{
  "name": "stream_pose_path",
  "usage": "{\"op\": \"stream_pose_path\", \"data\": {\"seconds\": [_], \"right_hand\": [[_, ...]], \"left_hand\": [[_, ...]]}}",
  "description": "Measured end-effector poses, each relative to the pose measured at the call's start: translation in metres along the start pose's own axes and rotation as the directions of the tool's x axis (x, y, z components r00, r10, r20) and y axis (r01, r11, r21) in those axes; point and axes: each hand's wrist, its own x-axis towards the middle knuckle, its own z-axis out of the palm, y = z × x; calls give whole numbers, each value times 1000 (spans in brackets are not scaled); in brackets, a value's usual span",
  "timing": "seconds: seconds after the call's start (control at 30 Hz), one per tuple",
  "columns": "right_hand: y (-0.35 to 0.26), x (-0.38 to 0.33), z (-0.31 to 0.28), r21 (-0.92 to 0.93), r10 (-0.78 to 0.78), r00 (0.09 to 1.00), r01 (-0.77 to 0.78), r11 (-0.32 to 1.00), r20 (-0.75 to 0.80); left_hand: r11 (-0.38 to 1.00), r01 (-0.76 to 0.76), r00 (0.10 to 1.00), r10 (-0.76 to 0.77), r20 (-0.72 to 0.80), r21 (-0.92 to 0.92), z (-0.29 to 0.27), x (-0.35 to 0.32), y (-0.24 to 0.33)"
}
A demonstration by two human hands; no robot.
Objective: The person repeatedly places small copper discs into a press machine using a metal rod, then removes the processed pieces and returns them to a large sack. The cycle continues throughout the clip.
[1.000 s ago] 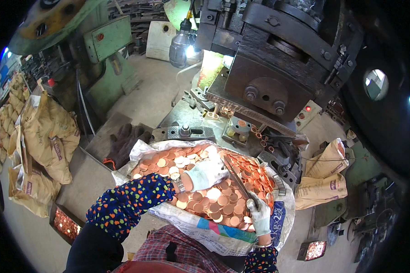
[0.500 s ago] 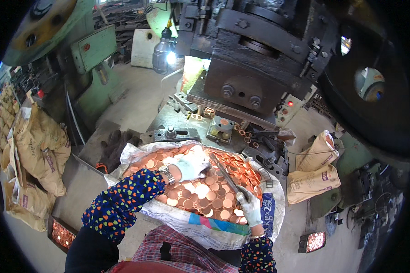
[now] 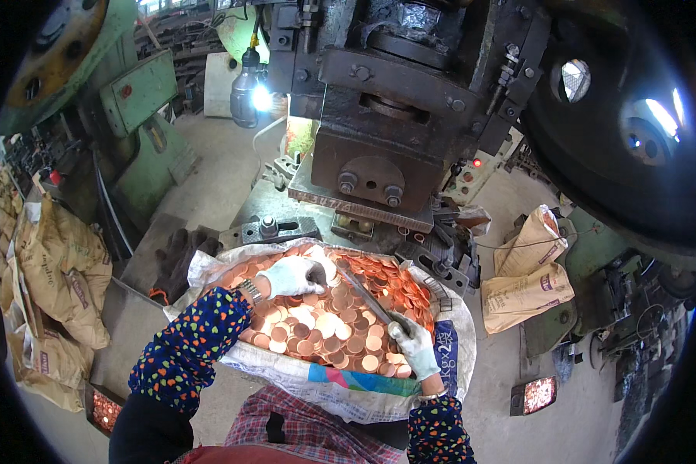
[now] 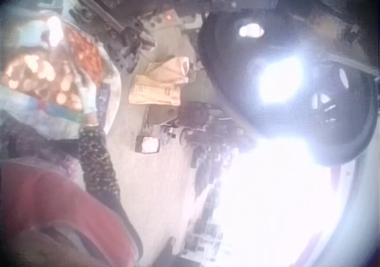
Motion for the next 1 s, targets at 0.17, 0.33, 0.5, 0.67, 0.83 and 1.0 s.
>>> {"op": "stream_pose_path", "data": {"seconds": [0.17,0.33,0.5,0.67,0.83,1.0], "right_hand": [[-20,6,-21,-43,-38,999,37,998,-25],[-43,30,-61,-432,-344,938,292,854,-47],[-52,79,-67,-643,-440,892,277,714,-103],[-64,120,-53,-877,-496,868,256,407,23],[-71,147,-44,-936,-430,902,130,327,-25],[-60,149,-59,-864,-574,808,190,467,-133]], "left_hand": [[991,-133,980,133,-150,10,-10,-10,-3],[943,-137,926,231,-298,305,-29,-13,-6],[975,57,934,-127,-335,-213,-47,-1,-7],[909,-25,857,-194,-478,-415,-46,27,-23],[621,-198,849,-278,-449,-758,-37,67,-36],[761,-99,811,-311,-495,-641,-36,109,-31]]}}
